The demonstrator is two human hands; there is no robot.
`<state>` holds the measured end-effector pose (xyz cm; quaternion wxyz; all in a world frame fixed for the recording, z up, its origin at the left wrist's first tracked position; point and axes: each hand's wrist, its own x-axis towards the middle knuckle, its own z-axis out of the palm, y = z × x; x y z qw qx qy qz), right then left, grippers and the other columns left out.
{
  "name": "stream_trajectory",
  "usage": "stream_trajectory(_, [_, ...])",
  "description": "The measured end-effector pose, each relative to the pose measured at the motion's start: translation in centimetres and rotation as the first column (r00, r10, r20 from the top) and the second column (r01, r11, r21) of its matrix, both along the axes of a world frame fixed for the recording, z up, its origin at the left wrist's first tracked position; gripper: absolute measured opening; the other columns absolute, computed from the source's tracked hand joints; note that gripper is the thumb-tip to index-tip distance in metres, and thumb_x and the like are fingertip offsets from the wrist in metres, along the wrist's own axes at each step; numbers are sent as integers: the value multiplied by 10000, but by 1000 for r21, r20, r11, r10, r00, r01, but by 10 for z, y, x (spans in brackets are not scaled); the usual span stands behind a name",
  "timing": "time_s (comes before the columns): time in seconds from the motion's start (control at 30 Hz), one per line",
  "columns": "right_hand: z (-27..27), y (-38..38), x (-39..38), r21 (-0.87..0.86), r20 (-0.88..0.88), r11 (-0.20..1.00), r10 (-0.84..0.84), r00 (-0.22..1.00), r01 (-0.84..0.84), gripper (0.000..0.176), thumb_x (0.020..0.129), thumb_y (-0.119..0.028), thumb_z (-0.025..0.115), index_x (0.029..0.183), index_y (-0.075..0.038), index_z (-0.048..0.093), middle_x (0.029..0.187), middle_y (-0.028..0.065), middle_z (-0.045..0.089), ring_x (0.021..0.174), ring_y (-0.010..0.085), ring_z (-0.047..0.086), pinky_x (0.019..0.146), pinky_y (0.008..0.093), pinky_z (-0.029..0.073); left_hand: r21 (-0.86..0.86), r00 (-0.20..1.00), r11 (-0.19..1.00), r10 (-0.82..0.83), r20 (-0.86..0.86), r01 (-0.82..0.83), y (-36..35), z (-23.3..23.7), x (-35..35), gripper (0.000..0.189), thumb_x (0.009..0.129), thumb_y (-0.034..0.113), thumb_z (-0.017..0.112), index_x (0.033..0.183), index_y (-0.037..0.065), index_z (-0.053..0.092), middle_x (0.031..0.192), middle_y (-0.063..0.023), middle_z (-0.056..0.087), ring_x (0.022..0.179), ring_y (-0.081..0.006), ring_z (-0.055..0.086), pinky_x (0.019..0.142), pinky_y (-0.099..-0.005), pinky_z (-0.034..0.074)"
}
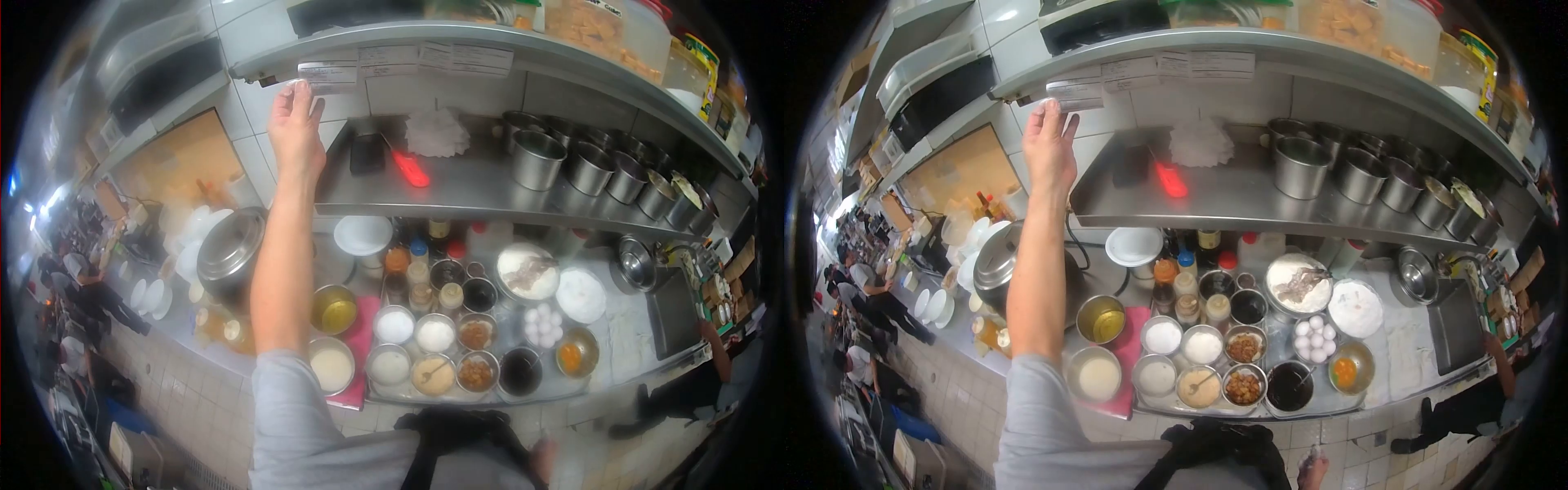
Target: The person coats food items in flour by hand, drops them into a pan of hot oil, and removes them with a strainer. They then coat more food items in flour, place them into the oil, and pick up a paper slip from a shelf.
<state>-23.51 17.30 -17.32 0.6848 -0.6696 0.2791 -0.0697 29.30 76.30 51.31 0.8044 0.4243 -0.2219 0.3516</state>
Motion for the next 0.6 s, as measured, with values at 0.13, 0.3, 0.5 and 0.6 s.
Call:
stream_trajectory(0.13, [17,39,35,26,-19,909,-416,909,416,120,920,-209,668,851,-150,590,605,-57,449,463,81,455,386,262,366,16,999,1000,-16,-38,17,-5,0,-2,264,971,302,664,1106,94,574,1114,-45,627,1111,-194,561,997,-441,438])
stream_trajectory(0.3, [32,31,40,8,-42,1000,-29,999,29,325,854,-81,578,1165,8,547,1058,168,571,1035,353,499,902,475,367,-70,968,966,-250,-32,247,-2,-5,-5,423,1022,462,498,1132,58,560,1249,-125,564,1259,-296,494,1052,-512,405])
stream_trajectory(0.5, [43,41,-4,-125,-248,944,-328,912,306,151,932,-204,651,884,-125,532,648,-28,469,502,106,448,417,265,372,203,978,979,11,-208,33,-26,-71,-52,582,1016,431,524,1389,-10,463,1433,-188,453,1388,-346,394,1121,-495,364])
stream_trajectory(0.6, [57,53,29,13,-25,984,-177,984,177,131,938,-203,651,875,-112,581,691,-17,533,529,95,501,442,254,412,612,973,775,228,-37,-159,-15,-134,-37,590,975,278,629,1450,2,412,1508,-193,389,1404,-316,395,1123,-441,371])
